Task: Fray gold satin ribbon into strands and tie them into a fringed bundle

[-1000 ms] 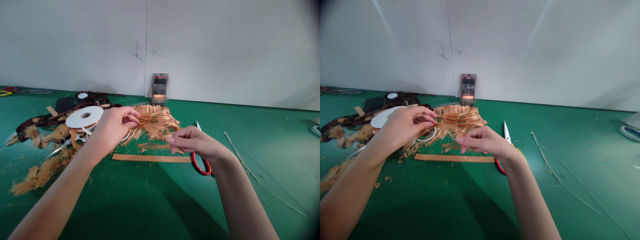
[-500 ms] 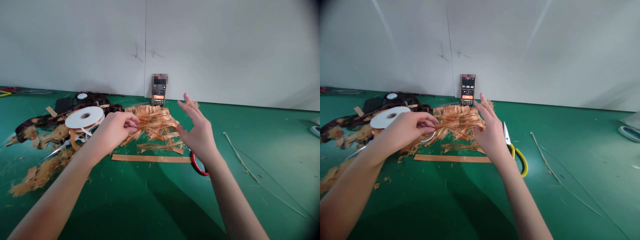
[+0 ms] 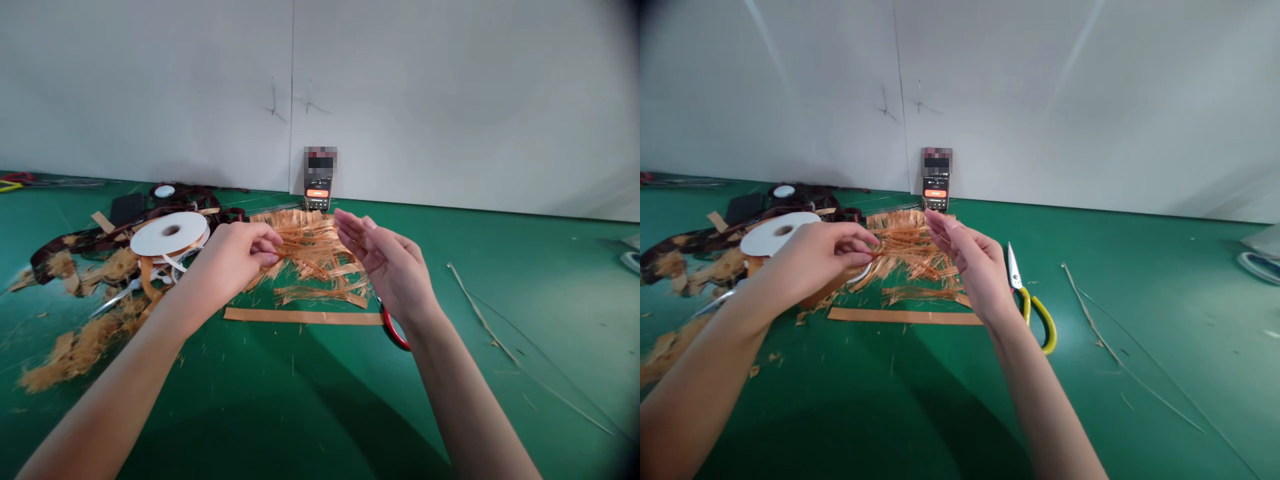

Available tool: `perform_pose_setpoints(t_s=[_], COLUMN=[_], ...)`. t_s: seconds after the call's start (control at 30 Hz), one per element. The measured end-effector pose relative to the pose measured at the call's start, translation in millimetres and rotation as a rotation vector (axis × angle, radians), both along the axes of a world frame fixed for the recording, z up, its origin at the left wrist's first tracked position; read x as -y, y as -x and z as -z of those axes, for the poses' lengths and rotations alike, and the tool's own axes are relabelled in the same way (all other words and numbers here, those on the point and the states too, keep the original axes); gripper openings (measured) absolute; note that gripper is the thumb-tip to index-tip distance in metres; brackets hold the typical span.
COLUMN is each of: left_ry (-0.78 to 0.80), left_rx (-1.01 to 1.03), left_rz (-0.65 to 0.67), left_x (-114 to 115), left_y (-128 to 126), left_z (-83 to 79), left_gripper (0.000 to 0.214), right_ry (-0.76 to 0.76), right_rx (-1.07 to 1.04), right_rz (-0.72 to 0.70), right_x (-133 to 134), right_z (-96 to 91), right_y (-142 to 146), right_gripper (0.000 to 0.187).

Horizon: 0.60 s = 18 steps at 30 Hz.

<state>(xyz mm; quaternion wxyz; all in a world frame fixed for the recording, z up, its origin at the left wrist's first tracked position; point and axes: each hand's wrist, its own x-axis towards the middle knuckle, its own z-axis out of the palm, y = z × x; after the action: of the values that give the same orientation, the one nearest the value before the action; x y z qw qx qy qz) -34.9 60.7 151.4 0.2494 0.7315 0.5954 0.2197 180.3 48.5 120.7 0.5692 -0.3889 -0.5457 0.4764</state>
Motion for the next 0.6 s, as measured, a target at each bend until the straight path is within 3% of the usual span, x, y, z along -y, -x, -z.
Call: perform_pose_setpoints(t_s=[0.07, 0.17, 0.37, 0.6], left_ry=[0.007, -0.025, -0.081, -0.106], left_rx=[0.001, -0.044, -0.072, 0.047], left_rz=[-0.007, -0.028, -0.056, -0.074], left_x=[1, -1, -4, 1], left_y=[0, 1, 4, -5], left_z=[-1.3, -1.3, 3.2, -2.0], left_gripper=[0.017, 0.019, 0.018, 0.015], right_ry=[0.034, 0.075, 0.079, 0.264], right_rx=[-0.065, -0.129, 0.008, 0.191], right_rz=[-0.042, 0.016, 0.14, -0.14], right_x=[-2, -7, -9, 4], right_z=[-1.5, -4.9, -16.9, -16.4], right_y=[-2, -11, -31, -20], right_gripper=[0.028, 0.031, 0.03, 0.035])
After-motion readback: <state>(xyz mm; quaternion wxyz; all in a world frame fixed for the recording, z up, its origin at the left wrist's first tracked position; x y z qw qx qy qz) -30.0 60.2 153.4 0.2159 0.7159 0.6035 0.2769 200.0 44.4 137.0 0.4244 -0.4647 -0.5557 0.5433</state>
